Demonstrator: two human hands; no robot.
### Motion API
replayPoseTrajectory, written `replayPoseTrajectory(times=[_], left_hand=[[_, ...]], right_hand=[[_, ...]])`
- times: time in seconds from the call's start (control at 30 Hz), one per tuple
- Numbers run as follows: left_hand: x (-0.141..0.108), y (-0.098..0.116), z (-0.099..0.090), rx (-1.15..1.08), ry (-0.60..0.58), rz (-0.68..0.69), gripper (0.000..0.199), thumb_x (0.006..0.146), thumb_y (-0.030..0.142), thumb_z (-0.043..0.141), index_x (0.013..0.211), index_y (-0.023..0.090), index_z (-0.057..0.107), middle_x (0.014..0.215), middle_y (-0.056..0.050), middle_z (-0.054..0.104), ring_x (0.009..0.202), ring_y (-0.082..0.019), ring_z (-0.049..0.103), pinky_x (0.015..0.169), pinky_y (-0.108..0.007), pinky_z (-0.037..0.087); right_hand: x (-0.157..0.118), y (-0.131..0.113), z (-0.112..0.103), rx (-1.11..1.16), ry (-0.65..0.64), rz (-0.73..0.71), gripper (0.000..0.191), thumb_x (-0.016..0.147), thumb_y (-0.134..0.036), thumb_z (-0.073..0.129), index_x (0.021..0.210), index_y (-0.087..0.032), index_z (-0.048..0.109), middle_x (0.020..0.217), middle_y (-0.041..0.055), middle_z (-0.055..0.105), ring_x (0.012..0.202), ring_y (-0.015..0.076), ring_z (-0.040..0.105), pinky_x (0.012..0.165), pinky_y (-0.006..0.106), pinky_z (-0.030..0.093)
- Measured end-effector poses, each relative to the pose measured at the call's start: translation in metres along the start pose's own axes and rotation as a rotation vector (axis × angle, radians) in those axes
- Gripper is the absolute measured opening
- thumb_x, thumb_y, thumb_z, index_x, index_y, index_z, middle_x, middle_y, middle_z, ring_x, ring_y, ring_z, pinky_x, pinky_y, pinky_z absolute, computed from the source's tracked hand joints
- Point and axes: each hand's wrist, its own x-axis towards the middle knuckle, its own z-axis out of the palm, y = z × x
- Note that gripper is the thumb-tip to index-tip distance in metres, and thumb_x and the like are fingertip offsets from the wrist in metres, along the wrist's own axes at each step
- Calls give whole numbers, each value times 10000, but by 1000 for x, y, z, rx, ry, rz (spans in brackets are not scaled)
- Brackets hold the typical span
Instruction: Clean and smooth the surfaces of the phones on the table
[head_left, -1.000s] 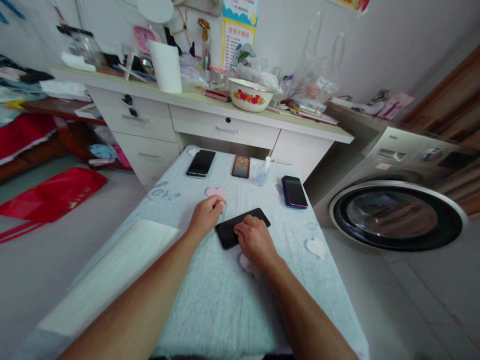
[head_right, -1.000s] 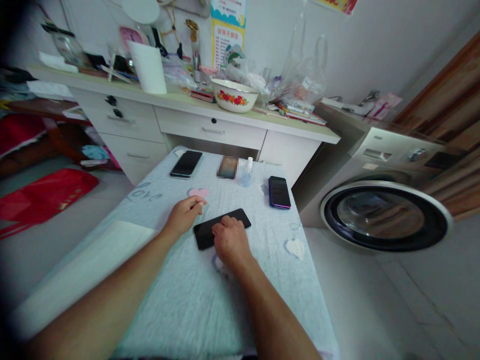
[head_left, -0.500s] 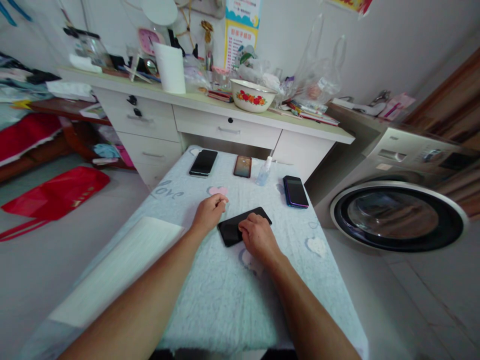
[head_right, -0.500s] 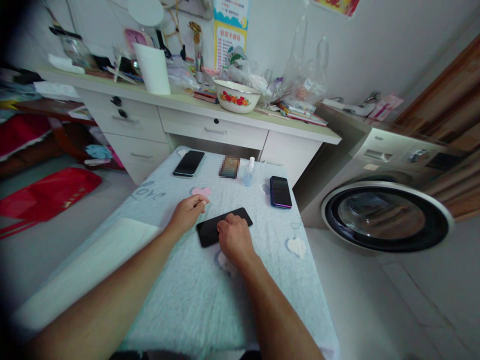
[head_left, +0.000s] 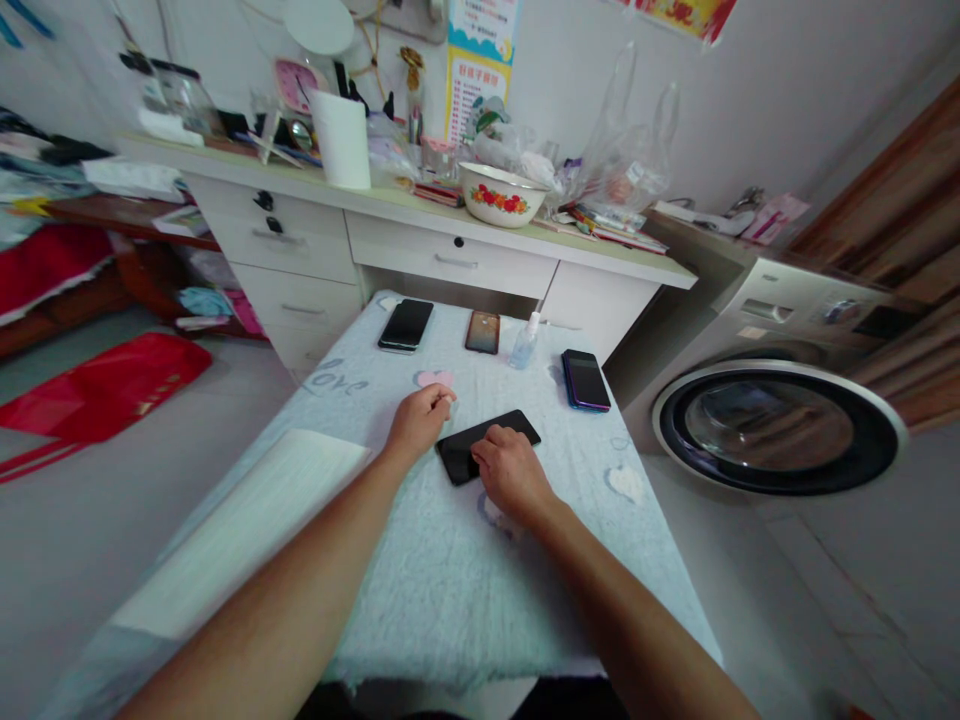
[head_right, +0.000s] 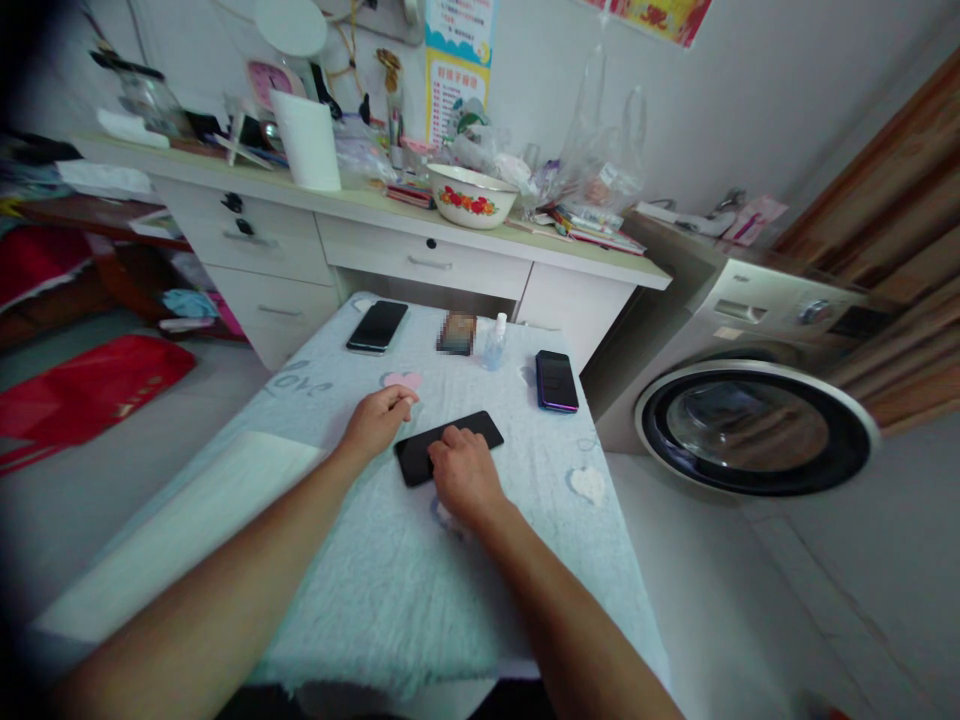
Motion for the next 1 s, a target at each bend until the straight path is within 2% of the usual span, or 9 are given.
replayPoseTrajectory(times=[0.27,0.53,1.0], left_hand=[[0,-4,2,-14,6,22,248,815,319,434,838,190,644,632,16,611,620,-146,574,601,-240,404],[0,-1,0,-12,-8,10,256,822,324,430,855,190,646,628,20,610,622,-148,580,614,-241,409],[-2,2,-1,-11,-17,-10,259,819,327,435,848,183,648,626,17,607,619,-149,581,610,-246,400]], right_hand=[[-4,-6,-4,59,-19,-51,211,933,-192,493,858,-197,691,869,37,581,800,153,483,708,289,297],[-7,1,4,146,59,-11,199,907,-166,526,940,-226,713,887,34,586,816,156,484,728,288,308],[-7,17,0,125,87,165,218,902,-163,522,918,-218,732,874,48,603,873,165,530,779,276,354]])
